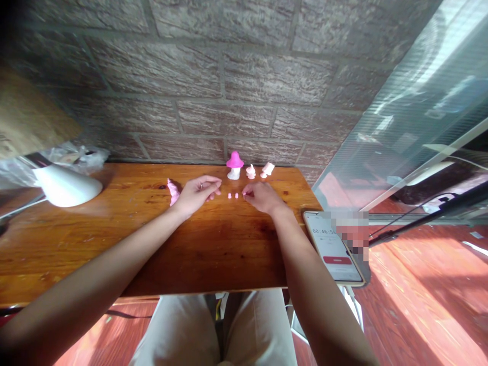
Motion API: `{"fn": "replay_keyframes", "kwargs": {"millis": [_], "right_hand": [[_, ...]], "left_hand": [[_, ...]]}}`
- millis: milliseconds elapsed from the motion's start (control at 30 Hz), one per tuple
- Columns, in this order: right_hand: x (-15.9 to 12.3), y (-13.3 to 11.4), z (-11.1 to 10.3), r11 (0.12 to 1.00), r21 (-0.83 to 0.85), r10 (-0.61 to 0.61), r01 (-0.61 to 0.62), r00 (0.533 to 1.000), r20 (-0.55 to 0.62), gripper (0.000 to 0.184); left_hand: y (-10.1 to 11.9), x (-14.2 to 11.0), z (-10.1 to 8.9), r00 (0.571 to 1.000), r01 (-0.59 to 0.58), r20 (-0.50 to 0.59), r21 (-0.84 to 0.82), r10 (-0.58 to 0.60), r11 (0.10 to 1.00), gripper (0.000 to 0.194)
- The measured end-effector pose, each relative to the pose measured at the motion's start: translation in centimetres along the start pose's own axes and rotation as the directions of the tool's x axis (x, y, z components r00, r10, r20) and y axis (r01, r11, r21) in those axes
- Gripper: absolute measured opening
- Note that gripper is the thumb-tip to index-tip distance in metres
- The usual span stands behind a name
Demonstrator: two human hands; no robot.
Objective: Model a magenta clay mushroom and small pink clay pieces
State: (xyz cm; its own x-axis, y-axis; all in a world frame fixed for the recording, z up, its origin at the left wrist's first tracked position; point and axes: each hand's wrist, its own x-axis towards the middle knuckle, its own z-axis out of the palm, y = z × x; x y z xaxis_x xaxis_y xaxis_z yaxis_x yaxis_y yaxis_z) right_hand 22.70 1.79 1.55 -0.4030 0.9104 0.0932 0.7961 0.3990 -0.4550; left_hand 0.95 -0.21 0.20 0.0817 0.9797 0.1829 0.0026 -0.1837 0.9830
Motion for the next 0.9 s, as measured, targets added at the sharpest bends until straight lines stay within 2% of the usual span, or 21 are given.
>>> {"fn": "replay_keyframes", "kwargs": {"millis": [333, 600, 767, 900], "right_hand": [[0.04, 0.25, -0.04, 1.0, 0.016, -0.023, 0.022, 1.0, 0.016, 0.015], [-0.03, 0.58, 0.12, 0.992, 0.119, -0.032, 0.032, 0.999, -0.004, 0.013], [-0.1, 0.77, -0.3, 0.964, 0.264, 0.032, -0.04, 0.999, 0.037, 0.02], [-0.26, 0.45, -0.73, 0.977, 0.213, 0.023, -0.023, 1.0, 0.004, 0.015]], "left_hand": [[-0.28, 0.14, 0.08, 1.0, 0.0, 0.013, 0.017, 0.0, 1.0, 0.045], [-0.18, 0.08, 0.01, 1.0, -0.002, 0.006, 0.019, 0.002, 1.0, 0.043], [-0.03, 0.05, -0.05, 1.0, 0.004, 0.007, 0.015, -0.004, 1.0, 0.041], [0.08, -0.01, -0.07, 1.0, 0.007, 0.004, 0.014, -0.007, 1.0, 0.042]]}}
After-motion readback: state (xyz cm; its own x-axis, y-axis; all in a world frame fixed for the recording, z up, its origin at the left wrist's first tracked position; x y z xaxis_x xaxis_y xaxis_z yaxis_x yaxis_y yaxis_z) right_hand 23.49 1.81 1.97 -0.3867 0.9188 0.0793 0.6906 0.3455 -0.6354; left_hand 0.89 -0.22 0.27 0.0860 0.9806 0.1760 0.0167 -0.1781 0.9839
